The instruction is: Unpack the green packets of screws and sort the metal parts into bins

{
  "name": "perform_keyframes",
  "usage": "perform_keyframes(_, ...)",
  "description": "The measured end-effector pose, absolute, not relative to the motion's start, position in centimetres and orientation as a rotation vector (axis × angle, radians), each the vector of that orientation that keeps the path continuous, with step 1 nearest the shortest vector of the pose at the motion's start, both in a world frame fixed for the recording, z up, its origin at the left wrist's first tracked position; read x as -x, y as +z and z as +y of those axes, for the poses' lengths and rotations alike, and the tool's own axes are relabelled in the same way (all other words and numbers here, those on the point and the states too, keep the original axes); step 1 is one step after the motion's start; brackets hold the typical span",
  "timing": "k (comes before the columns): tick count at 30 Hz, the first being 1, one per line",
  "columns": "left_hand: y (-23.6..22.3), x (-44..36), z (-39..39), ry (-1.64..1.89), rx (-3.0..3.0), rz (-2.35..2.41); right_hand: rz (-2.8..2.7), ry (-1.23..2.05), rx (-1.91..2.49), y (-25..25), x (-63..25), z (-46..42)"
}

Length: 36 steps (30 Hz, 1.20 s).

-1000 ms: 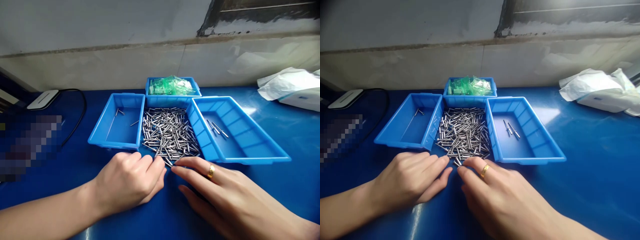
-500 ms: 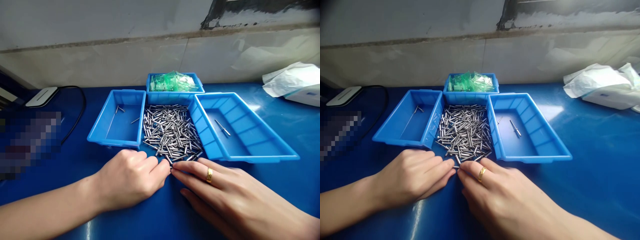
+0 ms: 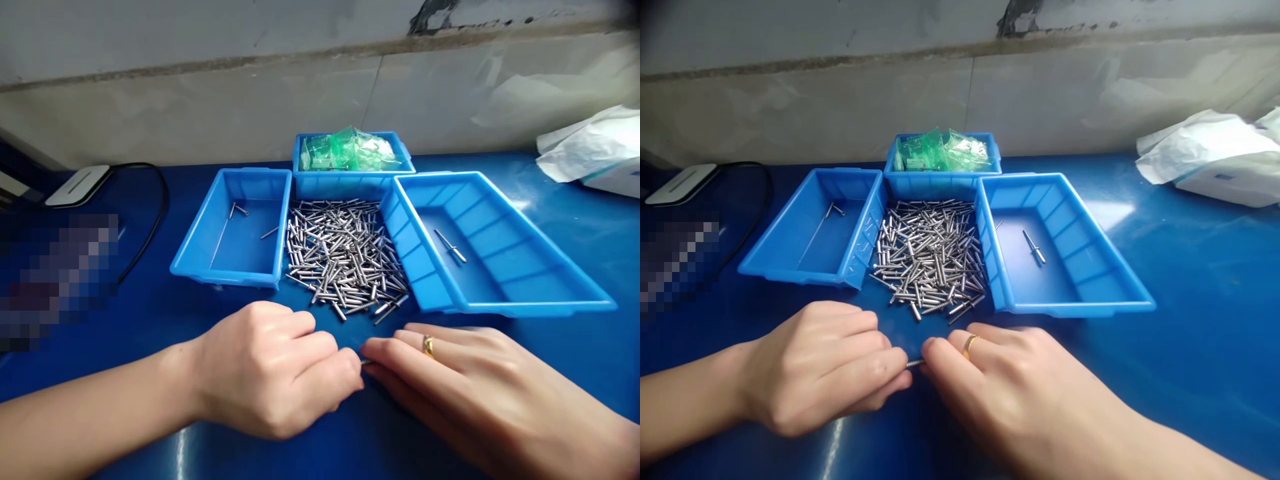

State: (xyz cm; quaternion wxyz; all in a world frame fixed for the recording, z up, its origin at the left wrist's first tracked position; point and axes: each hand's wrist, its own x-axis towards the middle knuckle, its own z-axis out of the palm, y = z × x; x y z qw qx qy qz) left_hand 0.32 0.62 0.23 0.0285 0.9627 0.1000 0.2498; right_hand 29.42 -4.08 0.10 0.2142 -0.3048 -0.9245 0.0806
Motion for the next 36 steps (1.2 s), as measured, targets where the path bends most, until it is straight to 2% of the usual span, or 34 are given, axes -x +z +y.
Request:
perform_keyframes(7,-0.1,-0.2,0.7,0.782,-2.965,0.414,-2.516,0.253,0.865,0.7,-29.0,-4.3)
perform_keyframes(12,-0.4,-0.3,0.5,0.921,-2.861,0.401,-2.521,0.228,0.861,0.6,-29.0,-4.2)
perform_keyframes(15,-0.2,-0.5,0.5,0.853,-2.856,0.318,-2.561,0.258,0.833,0.3,-29.0,-4.3)
perform_keyframes(19,0.0,-0.7,0.4,0.855,-2.86,0.436,-2.527,0.274,0.866,0.2,-28.8,-4.5)
perform_keyframes(30,-0.6,-0.9,0.4,0.867,-2.812,0.474,-2.517,0.139,0.898,0.0,-28.4,-4.9)
perform_keyframes(36,-0.3,-0.5,0.8,0.917,-2.662,0.354,-2.486,0.345,0.917,-0.1,-28.9,-4.4)
